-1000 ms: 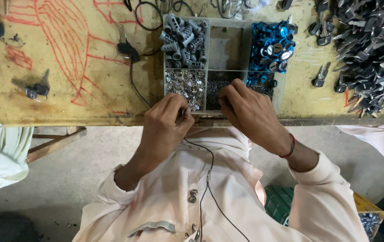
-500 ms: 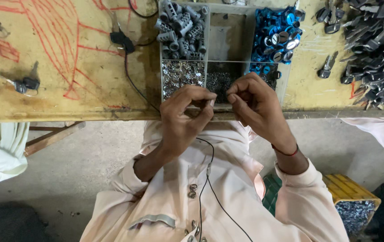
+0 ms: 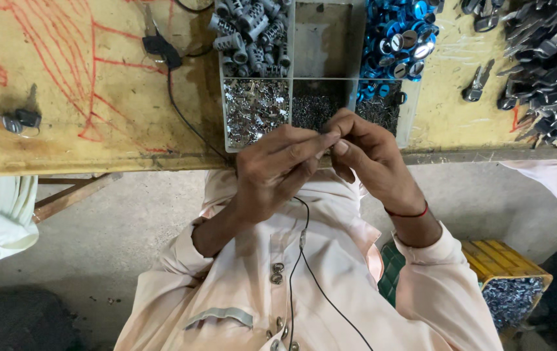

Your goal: The person sits at a workbench and assembles padlock components by hand, picking small metal lock parts, key blanks, and blue plastic caps from a compartment tray and fitting them together one at a time, placing finished assemblies aside and reaching back into the tray for the next parts.

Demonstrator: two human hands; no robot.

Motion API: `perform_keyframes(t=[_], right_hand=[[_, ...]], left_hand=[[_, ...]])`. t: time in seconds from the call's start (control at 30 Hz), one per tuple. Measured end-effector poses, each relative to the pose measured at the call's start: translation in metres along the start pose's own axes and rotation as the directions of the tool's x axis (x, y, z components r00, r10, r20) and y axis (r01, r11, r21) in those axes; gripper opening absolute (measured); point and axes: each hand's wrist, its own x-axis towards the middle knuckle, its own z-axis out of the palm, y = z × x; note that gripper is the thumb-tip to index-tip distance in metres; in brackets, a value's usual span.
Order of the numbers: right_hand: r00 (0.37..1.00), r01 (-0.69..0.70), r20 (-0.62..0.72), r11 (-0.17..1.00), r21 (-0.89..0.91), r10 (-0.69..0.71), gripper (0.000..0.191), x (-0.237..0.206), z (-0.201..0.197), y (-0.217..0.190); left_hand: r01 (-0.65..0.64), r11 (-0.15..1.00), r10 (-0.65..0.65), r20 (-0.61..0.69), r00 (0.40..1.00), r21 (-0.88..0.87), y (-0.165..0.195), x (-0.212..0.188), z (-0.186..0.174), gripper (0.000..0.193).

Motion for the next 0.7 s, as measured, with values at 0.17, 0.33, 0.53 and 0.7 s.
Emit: perform_keyframes(t=[0.17, 0.33, 0.53, 0.7], right_hand=[[1.000, 0.003, 0.027, 1.000, 0.018, -0.004, 0.015, 0.000, 0.000, 0.001], [0.998, 0.052, -0.018, 0.998, -0.028, -0.053, 0.011, -0.002, 0.008, -0.003], [0.839, 0.362, 0.108, 0.400, -0.842, -0.533, 0.024, -0.009, 0.013, -0.008], [0.974, 0.177, -0.086, 0.938, -0.299, -0.211, 0.029, -0.013, 0.015, -0.002]], left_hand=[[0.134, 0.952, -0.133, 0.022, 0.991, -0.276, -0.008, 0.000, 0.003, 0.022], [-0.013, 0.980, 0.029, 0.080, 0.996, -0.196, -0.008, 0.004, -0.008, 0.025], [0.060, 0.992, -0.066, 0.045, 0.997, 0.109, 0.009, 0.000, -0.008, 0.016], [0.182, 0.968, -0.169, 0.084, 0.982, -0.171, 0.007, 0.003, -0.008, 0.015]])
